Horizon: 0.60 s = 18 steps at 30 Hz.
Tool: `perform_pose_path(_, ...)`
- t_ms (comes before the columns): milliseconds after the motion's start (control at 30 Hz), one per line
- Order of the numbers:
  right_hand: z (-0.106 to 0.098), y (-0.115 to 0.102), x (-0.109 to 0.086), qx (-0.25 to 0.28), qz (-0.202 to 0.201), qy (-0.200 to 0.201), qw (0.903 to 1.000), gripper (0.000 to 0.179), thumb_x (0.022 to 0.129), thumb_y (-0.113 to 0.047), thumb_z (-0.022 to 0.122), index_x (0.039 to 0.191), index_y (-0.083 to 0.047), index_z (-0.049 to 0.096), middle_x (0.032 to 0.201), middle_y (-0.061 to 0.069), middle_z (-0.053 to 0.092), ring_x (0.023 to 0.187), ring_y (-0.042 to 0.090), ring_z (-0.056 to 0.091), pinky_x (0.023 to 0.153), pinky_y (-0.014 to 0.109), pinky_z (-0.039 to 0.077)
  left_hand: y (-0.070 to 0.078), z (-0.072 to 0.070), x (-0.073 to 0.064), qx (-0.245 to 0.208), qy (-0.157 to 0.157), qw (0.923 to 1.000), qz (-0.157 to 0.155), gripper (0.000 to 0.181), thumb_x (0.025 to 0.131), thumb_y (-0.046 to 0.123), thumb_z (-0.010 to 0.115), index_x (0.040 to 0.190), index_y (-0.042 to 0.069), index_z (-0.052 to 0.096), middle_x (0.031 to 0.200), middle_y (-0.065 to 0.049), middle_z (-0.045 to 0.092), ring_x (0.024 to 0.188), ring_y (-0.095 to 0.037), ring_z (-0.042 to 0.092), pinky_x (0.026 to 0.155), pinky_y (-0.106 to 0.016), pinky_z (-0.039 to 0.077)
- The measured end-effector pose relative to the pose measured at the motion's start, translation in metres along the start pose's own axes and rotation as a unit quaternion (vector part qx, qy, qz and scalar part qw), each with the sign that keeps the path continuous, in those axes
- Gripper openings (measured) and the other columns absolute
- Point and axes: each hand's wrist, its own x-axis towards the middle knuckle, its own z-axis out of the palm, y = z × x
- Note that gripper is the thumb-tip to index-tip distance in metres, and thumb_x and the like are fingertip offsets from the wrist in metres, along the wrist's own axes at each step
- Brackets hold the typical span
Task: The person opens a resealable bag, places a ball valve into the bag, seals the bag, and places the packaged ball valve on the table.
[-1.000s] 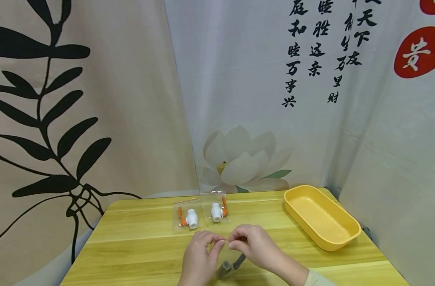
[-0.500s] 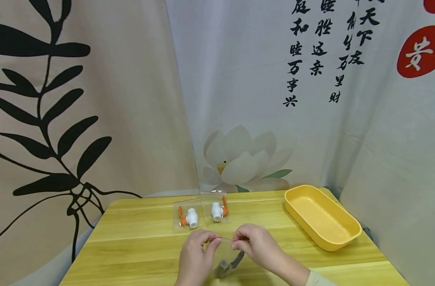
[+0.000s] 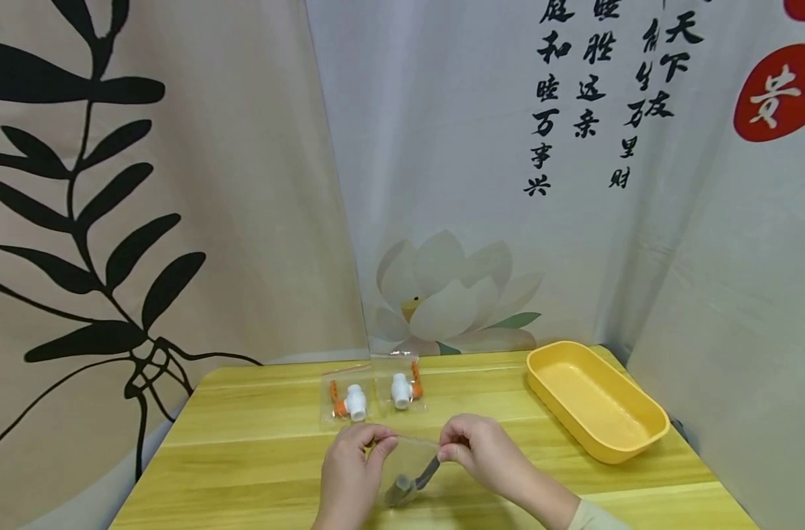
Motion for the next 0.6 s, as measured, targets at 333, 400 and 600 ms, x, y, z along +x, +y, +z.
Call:
perform_pose_path(333,-0.0011,0.0038,-0.0026,0.005,-0.034,0.024,0.9991,0.017,0.091,-0.016,0.083,0.081,-0.019,0.069,0.077,-0.009,0.067,0.066,-0.008,0.047,0.055,0.017,0.049,0.0008,-0.0087,0.0038,-0.007,-0.020,0.9979,-0.061,0.007,0.088,0.022,0.086,0.087,0.024,0.079,0.085,0.012,0.073,0.083,-0.002,0.059,0.071,-0.020,0.051)
perform_pose_path(400,-0.0018,0.0029,-0.0025,0.019,-0.008,0.011,0.9997,0.015,0.092,-0.020,0.083,0.082,-0.019,0.071,0.078,-0.009,0.067,0.066,-0.007,0.047,0.054,0.017,0.048,0.0006,-0.0088,0.0039,-0.008,-0.021,0.9976,-0.066,0.007,0.088,0.020,0.086,0.087,0.024,0.080,0.086,0.012,0.073,0.082,-0.002,0.060,0.070,-0.020,0.051)
perform_pose_path(600,-0.0042,0.0018,-0.0014,0.086,0.062,-0.035,0.9938,0.011,0.094,-0.024,0.081,0.092,-0.014,0.079,0.090,-0.003,0.077,0.073,-0.004,0.060,0.064,0.020,0.056,0.0002,-0.0081,0.0051,-0.017,-0.029,0.9955,-0.088,0.007,0.090,0.017,0.084,0.088,0.022,0.081,0.084,0.009,0.072,0.079,-0.001,0.059,0.066,-0.019,0.051)
